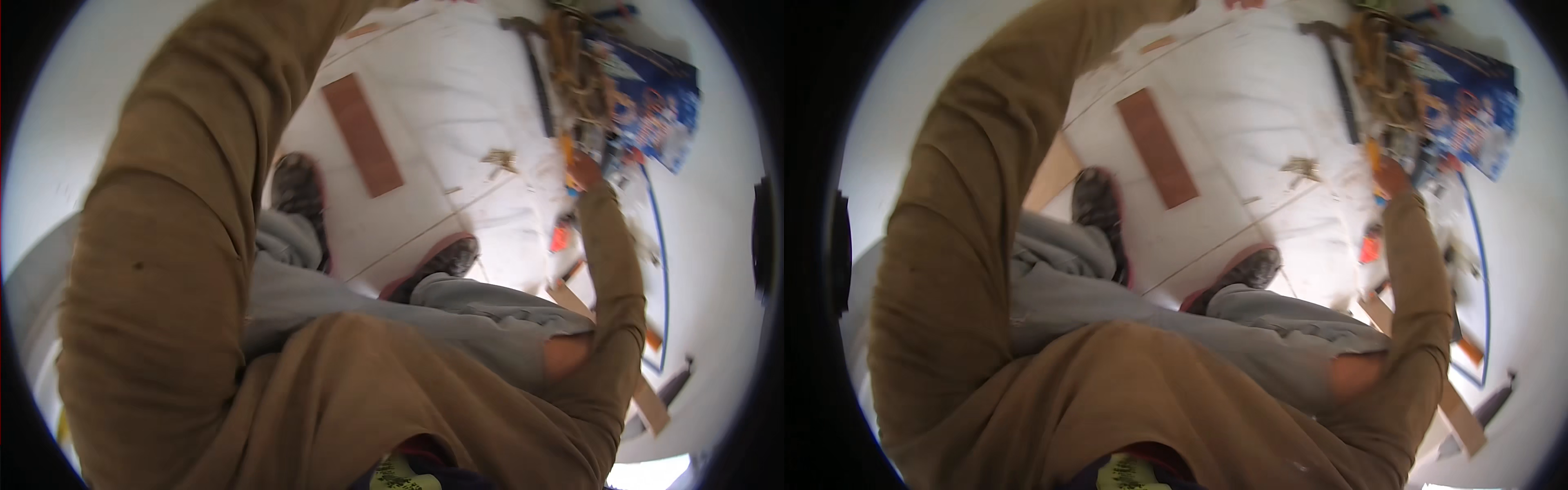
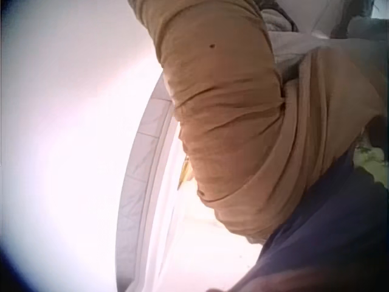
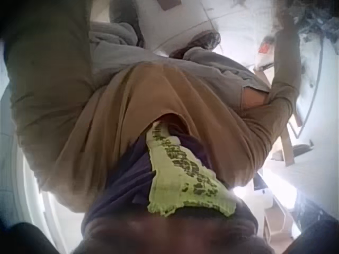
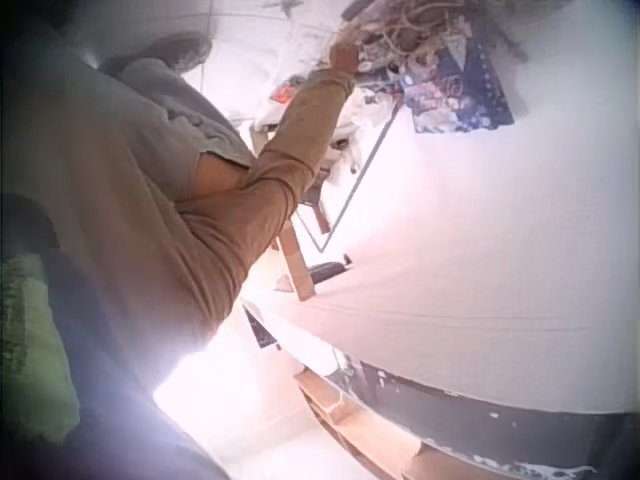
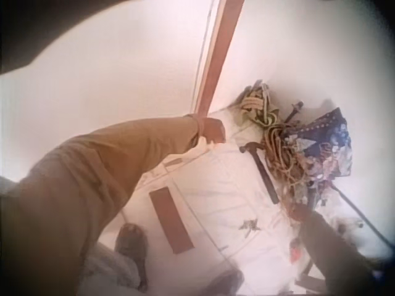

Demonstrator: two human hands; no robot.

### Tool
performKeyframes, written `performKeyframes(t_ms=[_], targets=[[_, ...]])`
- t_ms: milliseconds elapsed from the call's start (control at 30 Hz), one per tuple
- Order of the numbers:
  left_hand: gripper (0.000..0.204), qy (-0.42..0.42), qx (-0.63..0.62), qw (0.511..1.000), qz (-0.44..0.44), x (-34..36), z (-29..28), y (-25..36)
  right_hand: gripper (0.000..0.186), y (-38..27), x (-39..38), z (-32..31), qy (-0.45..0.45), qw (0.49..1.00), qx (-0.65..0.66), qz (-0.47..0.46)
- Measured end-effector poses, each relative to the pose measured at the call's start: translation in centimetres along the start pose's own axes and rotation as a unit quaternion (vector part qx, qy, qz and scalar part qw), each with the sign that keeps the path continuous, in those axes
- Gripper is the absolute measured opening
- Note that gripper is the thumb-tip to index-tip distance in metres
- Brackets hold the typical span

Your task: Installing a piece of wood trim/molding to a wall or frame using a screwdriver and a hammer.

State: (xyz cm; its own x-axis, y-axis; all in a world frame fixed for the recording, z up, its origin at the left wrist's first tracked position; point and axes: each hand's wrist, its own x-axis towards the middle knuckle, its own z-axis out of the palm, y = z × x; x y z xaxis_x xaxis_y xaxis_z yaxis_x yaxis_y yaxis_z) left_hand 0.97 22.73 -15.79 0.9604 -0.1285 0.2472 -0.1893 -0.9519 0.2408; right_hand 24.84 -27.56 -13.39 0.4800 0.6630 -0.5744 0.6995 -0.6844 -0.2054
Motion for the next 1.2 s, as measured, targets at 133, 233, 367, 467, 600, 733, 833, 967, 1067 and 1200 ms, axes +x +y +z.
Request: performKeyframes(t_ms=[133,233,367,467,600,733,833,967,1067,1200], targets=[[0.024,-0.104,-0.145,0.984,-0.008,-1.7,-11.8,10.8,0.013,5.4,-0.4,1.0,-0.164,0.941,0.233,0.182],[0.024,-0.158,-0.212,0.959,-0.101,-7.1,-20.6,15.0,0.019,6.4,-1.5,1.4,-0.166,0.969,0.109,0.147],[0.025,-0.137,-0.176,0.921,-0.319,-20.8,-29.1,19.6,0.039,3.6,1.0,-2.0,-0.106,0.986,-0.035,0.12],[0.026,-0.088,-0.038,0.869,-0.485,-36.7,-24.0,18.7,0.041,0.0,6.4,-3.6,-0.007,0.999,-0.031,-0.015],[0.056,-0.065,0.055,0.825,-0.559,-48.3,-14.7,18.4,0.036,-3.4,9.4,-2.8,0.148,0.96,-0.063,-0.23],[0.077,-0.131,0.164,0.765,-0.609,-46.3,-10.0,18.9,0.032,-10.9,2.7,-1.3,0.11,0.979,0.017,-0.169],[0.074,-0.119,0.154,0.77,-0.607,-48.1,-9.7,18.1,0.027,-12.5,0.8,-1.9,0.108,0.975,-0.028,-0.191],[0.056,-0.201,0.08,0.767,-0.604,-45.3,-10.6,17.8,0.027,-10.9,-0.3,-2.9,0.111,0.98,-0.006,-0.163],[0.042,-0.184,0.118,0.741,-0.635,-45.9,-12.3,18.0,0.027,-10.3,0.9,-3.5,0.153,0.967,-0.011,-0.202],[0.038,-0.052,0.01,0.842,-0.536,-39.6,-18.3,20.0,0.027,-10.5,-0.5,-6.1,0.212,0.95,-0.023,-0.229]])
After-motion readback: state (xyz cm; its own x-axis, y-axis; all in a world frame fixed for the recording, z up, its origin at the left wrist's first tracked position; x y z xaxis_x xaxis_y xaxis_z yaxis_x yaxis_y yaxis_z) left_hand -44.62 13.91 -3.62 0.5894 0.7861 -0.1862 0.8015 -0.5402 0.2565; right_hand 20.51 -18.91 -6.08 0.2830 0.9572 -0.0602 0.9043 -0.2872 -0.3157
